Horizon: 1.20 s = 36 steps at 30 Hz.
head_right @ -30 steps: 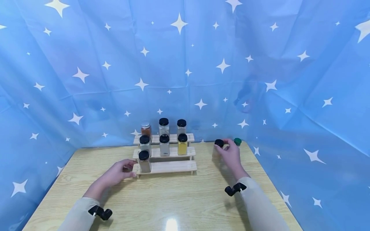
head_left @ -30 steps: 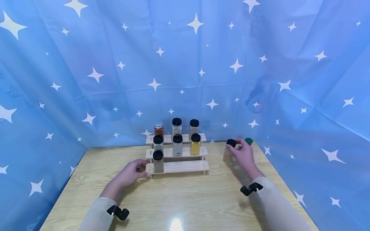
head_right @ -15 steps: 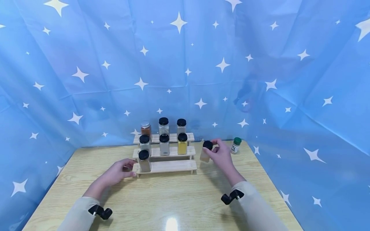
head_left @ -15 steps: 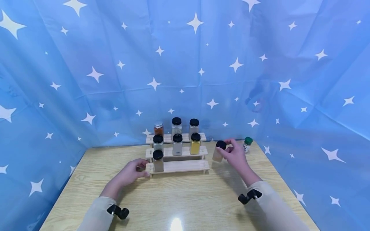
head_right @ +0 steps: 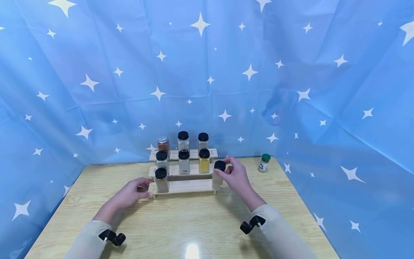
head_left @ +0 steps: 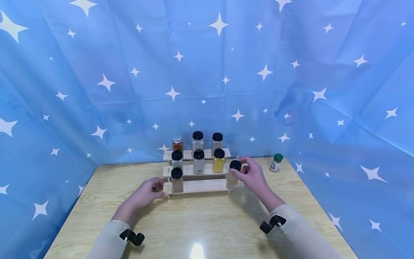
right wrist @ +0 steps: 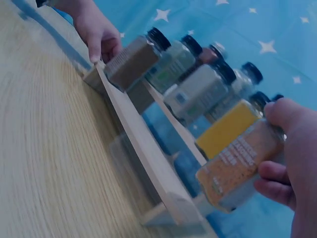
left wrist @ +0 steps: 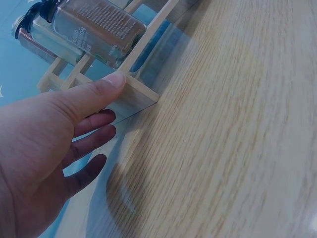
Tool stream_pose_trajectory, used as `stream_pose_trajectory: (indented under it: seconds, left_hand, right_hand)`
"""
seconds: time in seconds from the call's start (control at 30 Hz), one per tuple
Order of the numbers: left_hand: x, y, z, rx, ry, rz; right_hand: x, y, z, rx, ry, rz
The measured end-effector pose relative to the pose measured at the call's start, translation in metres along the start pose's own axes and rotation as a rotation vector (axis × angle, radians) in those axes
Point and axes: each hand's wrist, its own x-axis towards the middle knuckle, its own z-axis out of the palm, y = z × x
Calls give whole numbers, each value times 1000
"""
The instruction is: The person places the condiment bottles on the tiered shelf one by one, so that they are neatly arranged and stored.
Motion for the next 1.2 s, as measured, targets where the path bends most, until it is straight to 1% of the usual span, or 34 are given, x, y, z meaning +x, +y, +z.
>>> stream_pose_trajectory:
  seconds: [0.2, 0.43, 0.67, 0.77, 0.83, 1.07, 1.2]
  left_hand:
    - [0, -1, 0, 0, 4, -20]
    - [0, 0, -1, -1, 4, -16]
    - [-1, -1, 0, 4, -4, 9]
    - [0, -1, 0, 0, -4, 0]
    - [0, -1, 0, -4, 0, -7]
    - [1, -2, 1, 3, 2, 7]
    - [1, -1, 0, 1, 7, -9]
  right_hand:
    - [-1, -3, 16, 28, -32, -35]
    - [-1, -5, 34, 40, -50, -56]
    - [0, -13, 53, 49, -80, -75]
    - [1, -16, 61, 51, -97, -84]
    - [1, -19, 66, 51, -108, -83]
    - [3, -28, 81, 42, -127, -81]
    - [4, -31, 89, 49, -148, -60]
